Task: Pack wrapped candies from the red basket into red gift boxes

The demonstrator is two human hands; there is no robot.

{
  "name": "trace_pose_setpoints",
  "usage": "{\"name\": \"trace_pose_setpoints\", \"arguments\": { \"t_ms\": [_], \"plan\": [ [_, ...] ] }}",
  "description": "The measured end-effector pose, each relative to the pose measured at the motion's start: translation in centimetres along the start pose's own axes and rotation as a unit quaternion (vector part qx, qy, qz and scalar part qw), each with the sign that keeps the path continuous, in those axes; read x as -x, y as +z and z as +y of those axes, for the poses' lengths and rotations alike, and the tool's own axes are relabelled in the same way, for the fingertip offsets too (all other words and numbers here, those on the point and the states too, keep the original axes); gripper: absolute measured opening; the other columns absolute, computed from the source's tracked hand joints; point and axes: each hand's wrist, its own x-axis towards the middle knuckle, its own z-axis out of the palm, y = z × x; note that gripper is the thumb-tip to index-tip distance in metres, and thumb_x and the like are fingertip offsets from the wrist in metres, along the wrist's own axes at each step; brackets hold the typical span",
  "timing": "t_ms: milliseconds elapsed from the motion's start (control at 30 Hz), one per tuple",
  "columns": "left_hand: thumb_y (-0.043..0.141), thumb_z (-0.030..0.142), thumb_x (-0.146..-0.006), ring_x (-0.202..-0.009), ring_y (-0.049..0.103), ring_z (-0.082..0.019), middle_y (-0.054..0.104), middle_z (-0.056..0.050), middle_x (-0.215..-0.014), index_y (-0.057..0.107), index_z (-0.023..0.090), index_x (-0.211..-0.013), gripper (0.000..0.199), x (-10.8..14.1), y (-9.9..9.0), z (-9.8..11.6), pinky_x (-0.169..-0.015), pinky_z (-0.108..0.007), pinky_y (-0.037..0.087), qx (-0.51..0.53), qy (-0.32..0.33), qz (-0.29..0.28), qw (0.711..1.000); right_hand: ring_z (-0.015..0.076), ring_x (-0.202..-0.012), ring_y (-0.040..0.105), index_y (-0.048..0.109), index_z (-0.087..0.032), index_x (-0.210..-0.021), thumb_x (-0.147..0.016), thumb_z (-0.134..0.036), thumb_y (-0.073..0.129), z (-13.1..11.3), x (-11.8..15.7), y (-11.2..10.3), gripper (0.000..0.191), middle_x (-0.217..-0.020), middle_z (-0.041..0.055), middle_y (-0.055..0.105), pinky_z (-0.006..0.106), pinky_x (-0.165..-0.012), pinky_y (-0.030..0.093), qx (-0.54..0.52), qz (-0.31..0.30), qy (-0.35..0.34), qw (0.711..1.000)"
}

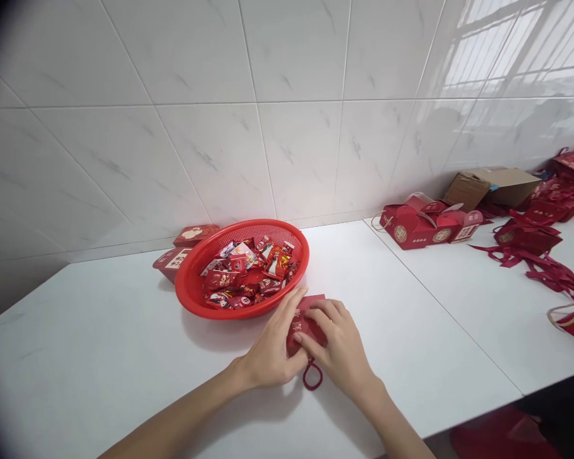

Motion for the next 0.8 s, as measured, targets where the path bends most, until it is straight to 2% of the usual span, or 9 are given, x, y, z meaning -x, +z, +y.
{"name": "trace_pose_setpoints", "arguments": {
  "t_ms": [100,167,300,400,500,667,733,800],
  "plan": [
    [0.06,0.011,-0.073,-0.151,0.025,-0.036,0.024,-0.018,-0.162,0.012,0.023,-0.158,0.099,0.5,-1.1,0.1,-0.121,-0.058,0.03,-0.009,0.035,-0.024,0.999,0.0325,-0.119,0.058,0.064,-0.023,-0.108,-0.091,-0.044,0.063,-0.5,0.8,1.3,0.028,-0.122,0.0127,0.067,0.048,-0.093,0.053,0.088,0.033,0.02,0.995],
    [0.059,0.01,-0.074,-0.152,0.024,-0.035,0.023,-0.017,-0.163,0.014,0.024,-0.158,0.096,0.8,-2.5,0.5,-0.122,-0.056,0.029,-0.017,0.049,-0.04,0.998,0.0353,-0.124,0.055,0.064,-0.022,-0.106,-0.091,-0.047,0.06,0.1,0.8,1.4,0.03,-0.129,0.0159,0.063,0.051,-0.094,0.053,0.134,0.039,0.047,0.989],
    [0.054,0.007,-0.082,-0.151,0.028,-0.03,0.03,-0.013,-0.161,0.025,0.027,-0.155,0.081,1.5,-6.4,1.5,-0.122,-0.052,0.031,-0.06,0.055,-0.039,0.996,0.038,-0.126,0.055,0.066,-0.021,-0.105,-0.093,-0.045,0.051,2.8,-0.5,-0.7,0.03,-0.135,0.0194,0.058,0.053,-0.093,0.051,0.19,0.02,0.138,0.972],
    [0.052,0.012,-0.089,-0.146,0.038,-0.028,0.038,-0.012,-0.158,0.034,0.028,-0.151,0.067,2.1,-9.7,1.9,-0.119,-0.049,0.037,-0.119,0.031,-0.025,0.992,0.0355,-0.12,0.06,0.066,-0.022,-0.109,-0.094,-0.044,0.049,4.9,-1.8,-2.9,0.031,-0.131,0.0176,0.061,0.05,-0.091,0.052,0.182,-0.022,0.18,0.966],
    [0.052,0.022,-0.094,-0.139,0.048,-0.029,0.046,-0.008,-0.154,0.046,0.03,-0.144,0.051,2.9,-12.7,2.1,-0.114,-0.049,0.044,-0.175,-0.006,0.0,0.985,0.0345,-0.116,0.062,0.064,-0.023,-0.113,-0.097,-0.041,0.045,5.7,-2.7,-4.0,0.032,-0.129,0.0172,0.062,0.047,-0.084,0.053,0.182,-0.04,0.177,0.967],
    [0.053,0.035,-0.095,-0.126,0.06,-0.03,0.057,-0.004,-0.145,0.059,0.034,-0.135,0.04,4.9,-17.1,2.0,-0.099,-0.046,0.056,-0.25,-0.062,0.037,0.966,0.0287,-0.088,0.064,0.059,-0.023,-0.097,-0.094,-0.055,0.049,4.7,-3.1,-2.9,0.034,-0.105,0.0126,0.065,0.036,-0.065,0.047,0.202,-0.024,0.17,0.964],
    [0.053,0.033,-0.096,-0.122,0.063,-0.025,0.059,0.003,-0.142,0.061,0.038,-0.133,0.038,6.0,-18.8,1.9,-0.101,-0.042,0.055,-0.277,-0.071,0.028,0.958,0.0287,-0.083,0.063,0.056,-0.022,-0.094,-0.088,-0.057,0.056,4.1,-3.3,-2.4,0.035,-0.1,0.0126,0.064,0.034,-0.062,0.043,0.218,-0.037,0.186,0.957],
    [0.053,0.031,-0.096,-0.123,0.061,-0.021,0.057,0.012,-0.142,0.061,0.044,-0.131,0.038,7.5,-20.6,1.7,-0.106,-0.041,0.051,-0.301,-0.102,0.022,0.948,0.0291,-0.083,0.063,0.054,-0.021,-0.096,-0.085,-0.049,0.061,3.7,-3.7,-2.6,0.03,-0.1,0.0134,0.064,0.034,-0.062,0.042,0.226,-0.062,0.202,0.951]
  ]
}}
